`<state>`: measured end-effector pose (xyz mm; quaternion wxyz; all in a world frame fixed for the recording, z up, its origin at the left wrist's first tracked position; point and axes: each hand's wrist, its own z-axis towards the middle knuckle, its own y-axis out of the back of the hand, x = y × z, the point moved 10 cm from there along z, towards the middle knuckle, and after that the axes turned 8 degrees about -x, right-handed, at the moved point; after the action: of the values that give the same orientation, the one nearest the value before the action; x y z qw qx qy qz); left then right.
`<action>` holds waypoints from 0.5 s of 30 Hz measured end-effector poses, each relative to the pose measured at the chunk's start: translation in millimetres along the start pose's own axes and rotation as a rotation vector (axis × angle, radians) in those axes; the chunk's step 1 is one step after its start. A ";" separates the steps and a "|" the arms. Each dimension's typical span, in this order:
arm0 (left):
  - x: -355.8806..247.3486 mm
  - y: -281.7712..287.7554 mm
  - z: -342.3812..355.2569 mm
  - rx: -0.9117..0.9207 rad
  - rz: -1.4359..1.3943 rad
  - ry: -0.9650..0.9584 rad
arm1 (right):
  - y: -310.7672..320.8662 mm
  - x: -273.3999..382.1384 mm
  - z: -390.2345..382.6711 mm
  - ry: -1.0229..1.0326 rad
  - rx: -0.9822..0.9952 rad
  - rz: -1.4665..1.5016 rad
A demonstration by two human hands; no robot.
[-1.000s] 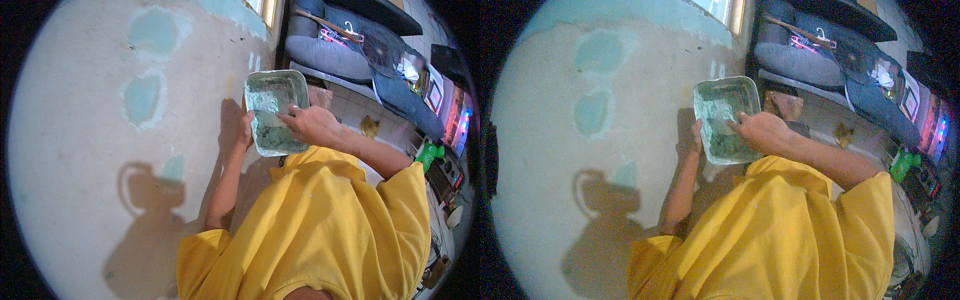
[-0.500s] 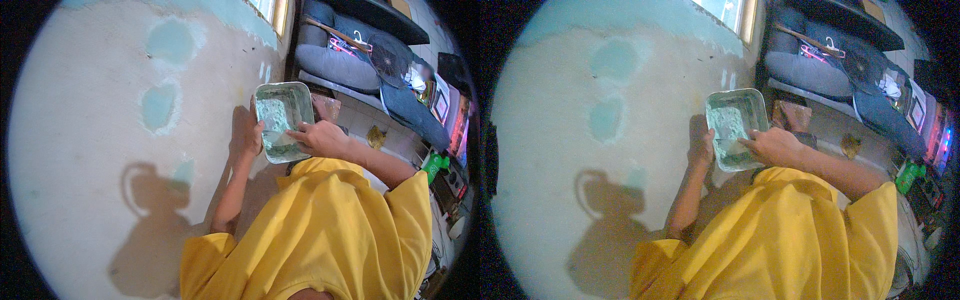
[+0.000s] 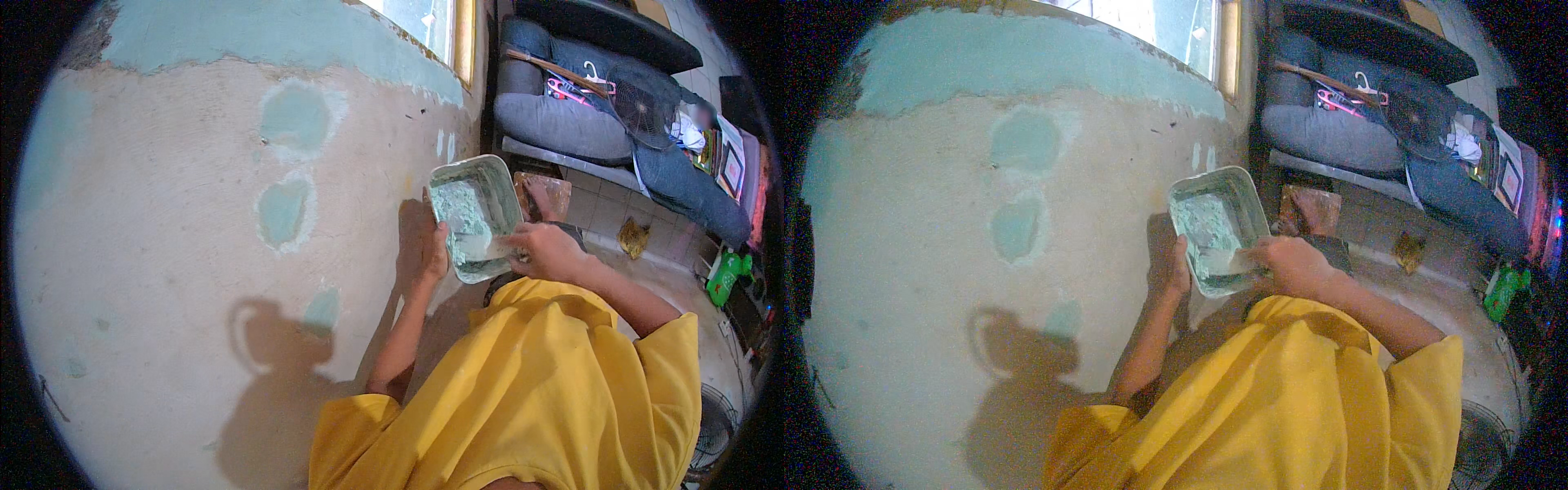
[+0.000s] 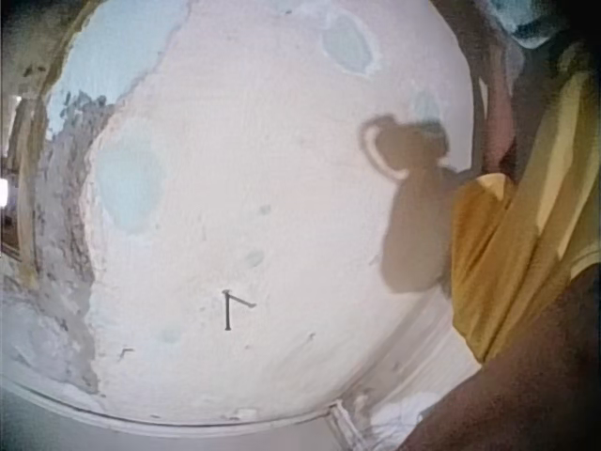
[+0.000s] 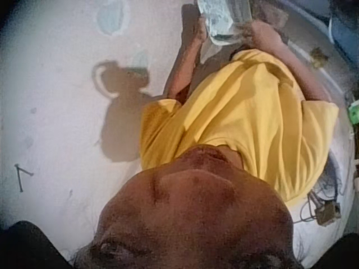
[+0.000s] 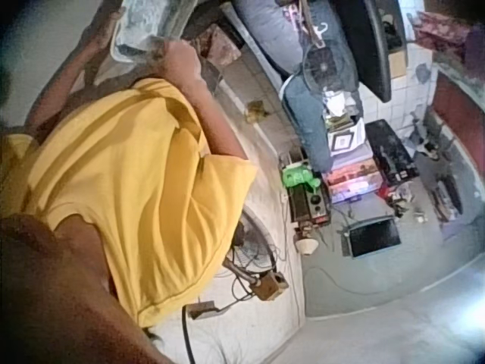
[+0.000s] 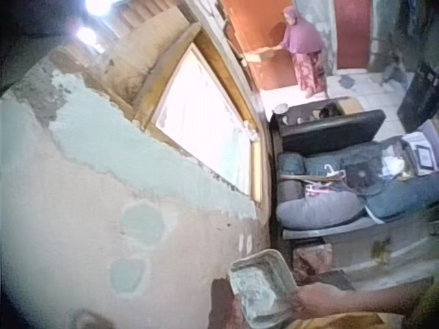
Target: The person uses a putty knife to scoop light green plaster from a container and applies it to a wall, smoothing the surface over existing patches. The person repeatedly scoops material and spreads it across the wall area near a window frame.
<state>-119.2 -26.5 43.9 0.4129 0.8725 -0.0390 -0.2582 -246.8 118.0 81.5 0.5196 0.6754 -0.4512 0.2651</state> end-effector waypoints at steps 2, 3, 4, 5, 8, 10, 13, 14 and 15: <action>6.9 3.8 1.6 -0.011 0.062 0.074 | 9.1 -10.2 0.5 0.008 -0.089 -0.027; 11.0 5.0 4.9 -0.009 0.092 0.112 | 13.3 -15.5 0.2 0.005 -0.131 -0.040; 18.9 5.7 5.3 -0.006 0.125 0.156 | 20.6 -16.1 -0.4 0.016 -0.205 -0.004; 26.7 5.5 3.3 -0.002 0.157 0.200 | 24.3 -17.5 -0.2 0.019 -0.239 0.009; 23.8 12.8 -7.2 -0.156 0.062 0.128 | 28.1 -12.5 1.4 0.017 -0.281 -0.012; 15.2 18.3 -6.5 -0.196 -0.017 0.061 | 29.9 -7.2 3.5 0.011 -0.293 -0.041; 16.3 14.3 -8.5 -0.129 -0.054 0.061 | 23.9 -3.7 9.2 -0.026 -0.289 -0.090; 17.0 12.7 -9.0 -0.106 -0.066 0.060 | 21.5 -2.8 12.9 -0.053 -0.277 -0.114; 18.7 10.7 -10.4 -0.084 -0.078 0.062 | 18.2 -2.1 16.1 -0.078 -0.263 -0.138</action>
<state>-96.5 -31.4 49.5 0.4399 0.8628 0.0187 -0.2483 -265.6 102.7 83.0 0.6026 0.6407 -0.4546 0.1408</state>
